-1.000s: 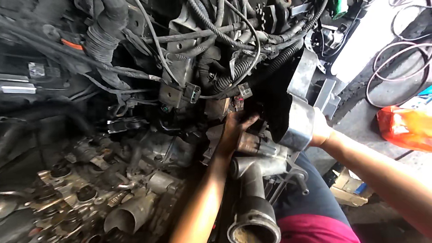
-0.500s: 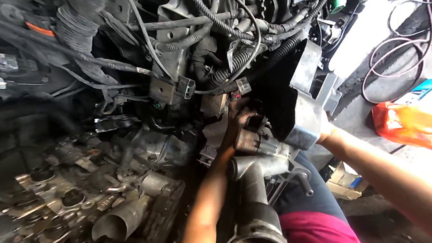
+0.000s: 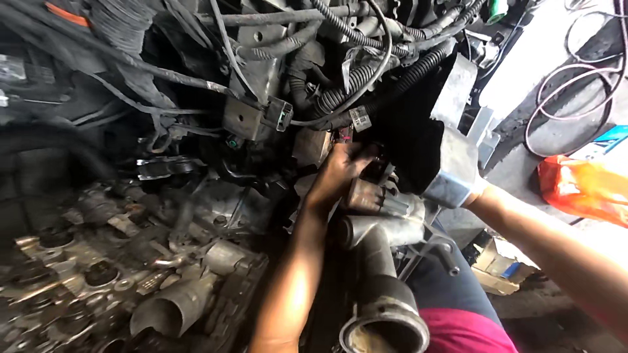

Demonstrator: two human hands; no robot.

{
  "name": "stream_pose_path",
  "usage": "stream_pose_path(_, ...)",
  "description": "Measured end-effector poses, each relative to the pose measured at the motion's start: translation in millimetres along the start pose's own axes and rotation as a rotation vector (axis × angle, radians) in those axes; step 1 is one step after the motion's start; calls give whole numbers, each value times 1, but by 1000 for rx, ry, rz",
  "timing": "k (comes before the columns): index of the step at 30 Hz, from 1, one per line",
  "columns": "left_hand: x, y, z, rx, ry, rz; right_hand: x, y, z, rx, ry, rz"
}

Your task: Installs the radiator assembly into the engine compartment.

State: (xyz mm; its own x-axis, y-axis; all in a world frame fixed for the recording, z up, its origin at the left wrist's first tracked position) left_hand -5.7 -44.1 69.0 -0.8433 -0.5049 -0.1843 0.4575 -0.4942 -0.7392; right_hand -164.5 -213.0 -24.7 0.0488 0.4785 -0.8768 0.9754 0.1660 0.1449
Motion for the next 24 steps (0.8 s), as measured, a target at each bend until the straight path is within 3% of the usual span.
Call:
stream_pose_path(1,0,0,3,-15,-17,-4,10,-3,4,-27,-21,104)
stream_pose_path(3,0,23,-33,228,-120,-16,7,-3,6,-31,-16,55)
stream_pose_path(7,-7,29,-32,307,-36,-77,4,-2,8,-6,14,86)
stream_pose_path(9,-6,6,2,223,125,-49,-8,4,3,2,-4,110)
stream_pose_path(11,-4,-24,49,5,280,-34,-12,6,3,4,-17,118)
stream_pose_path(16,-8,13,-2,139,276,-22,-17,8,1,0,-14,154)
stream_pose_path(19,-4,28,-24,226,101,1,-17,8,1,1,-12,163)
stream_pose_path(21,4,17,-22,143,-43,60,-16,9,2,-1,-9,170)
stream_pose_path(23,8,-6,21,-197,-86,50,-17,8,3,-4,-4,158)
stream_pose_path(24,11,-6,23,-236,-109,84,-18,8,3,-5,-2,152)
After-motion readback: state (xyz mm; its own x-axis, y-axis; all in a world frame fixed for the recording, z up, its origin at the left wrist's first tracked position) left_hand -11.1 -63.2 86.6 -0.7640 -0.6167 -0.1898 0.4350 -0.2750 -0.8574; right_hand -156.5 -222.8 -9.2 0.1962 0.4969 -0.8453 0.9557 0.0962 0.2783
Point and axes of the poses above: each hand's wrist, its own y-axis towards the middle knuckle, its own x-axis out of the palm, z = x × y, the point moved 1 cm from there along y, towards the middle knuckle, and after that the axes turned 8 degrees about -y, right-handed, at the moved point
